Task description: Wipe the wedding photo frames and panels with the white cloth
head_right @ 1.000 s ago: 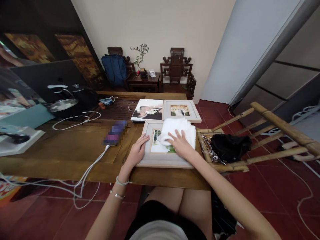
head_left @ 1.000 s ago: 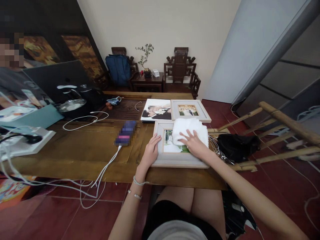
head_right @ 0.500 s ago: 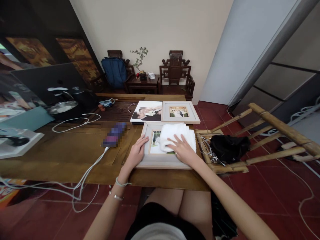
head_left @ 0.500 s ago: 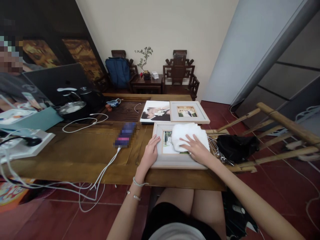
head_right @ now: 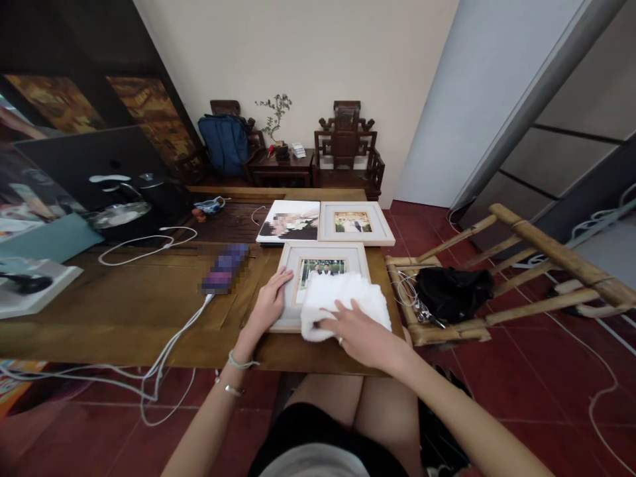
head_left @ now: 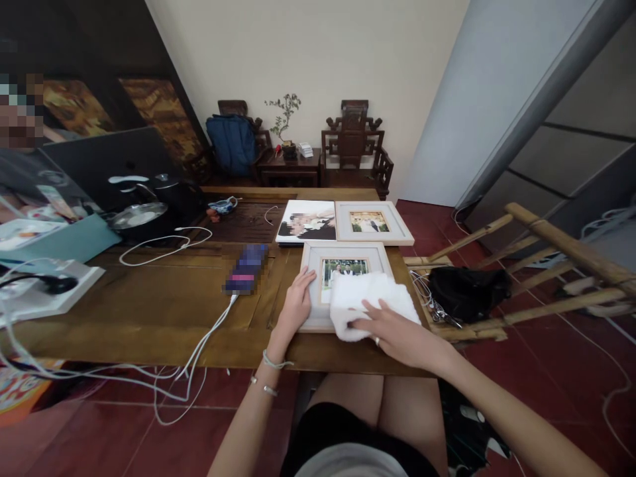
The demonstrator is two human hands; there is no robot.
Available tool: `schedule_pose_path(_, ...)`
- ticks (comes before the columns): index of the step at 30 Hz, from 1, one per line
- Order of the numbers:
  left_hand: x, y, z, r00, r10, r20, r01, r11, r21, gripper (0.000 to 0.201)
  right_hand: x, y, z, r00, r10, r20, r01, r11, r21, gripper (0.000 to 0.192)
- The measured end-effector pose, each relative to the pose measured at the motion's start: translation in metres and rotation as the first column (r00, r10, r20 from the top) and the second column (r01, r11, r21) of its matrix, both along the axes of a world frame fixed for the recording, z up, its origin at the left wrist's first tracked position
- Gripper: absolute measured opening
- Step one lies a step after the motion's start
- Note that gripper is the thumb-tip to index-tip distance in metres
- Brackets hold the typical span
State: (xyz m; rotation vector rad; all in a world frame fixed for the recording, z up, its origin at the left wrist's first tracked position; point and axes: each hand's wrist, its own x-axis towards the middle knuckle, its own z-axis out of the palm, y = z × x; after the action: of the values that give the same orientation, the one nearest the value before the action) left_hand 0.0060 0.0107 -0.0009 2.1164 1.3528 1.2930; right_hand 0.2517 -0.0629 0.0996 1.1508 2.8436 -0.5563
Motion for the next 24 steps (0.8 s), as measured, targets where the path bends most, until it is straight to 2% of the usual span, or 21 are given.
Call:
schedule_pose_path(3,0.001,0.0,0.001,1.0,0.005,0.02,-0.005,1.0,-0.012,0.039,0.005,-0.005,0.0,1.0,0.008,-0.024,-0.009,1.0,-0.025,0.065)
schedule_pose_path(6,0.001,0.001,0.001,1.0,-0.004,0.021,0.004,1.0,-0.014,0.039,0.01,0.021,-0.016,0.999,-0.017,-0.029,0.021,0.992,0.127,0.066)
schedule_pose_path(10,0.0,0.004,0.0,1.0,-0.015,0.01,0.015,1.0,-0.015,0.039,0.013,0.072,-0.039,0.989,-0.148,0.002,0.134,0.901,0.412,0.064)
schedule_pose_path(13,-0.001,0.006,0.0,1.0,-0.016,0.002,0.016,1.0,-0.008,0.038,0.012,0.1,-0.045,0.973,-0.232,0.019,0.192,0.848,0.493,0.062)
schedule_pose_path(15,-0.001,0.008,0.001,1.0,-0.012,-0.001,0.012,1.0,-0.005,0.037,0.009,0.11,-0.044,0.966,-0.254,0.039,0.201,0.843,0.499,0.062)
schedule_pose_path(18,-0.001,0.009,0.0,1.0,-0.002,-0.003,0.002,1.0,-0.005,0.037,0.006,0.105,-0.039,0.971,-0.226,0.074,0.17,0.877,0.449,0.063)
schedule_pose_path(20,-0.001,0.009,0.0,1.0,0.005,-0.004,-0.005,1.0,-0.004,0.037,0.005,0.088,-0.032,0.982,-0.173,0.08,0.132,0.917,0.376,0.063)
schedule_pose_path(24,0.001,0.009,0.0,1.0,0.02,-0.007,-0.02,1.0,-0.002,0.037,0.004,0.036,-0.015,0.997,-0.059,0.055,0.049,0.984,0.169,0.062)
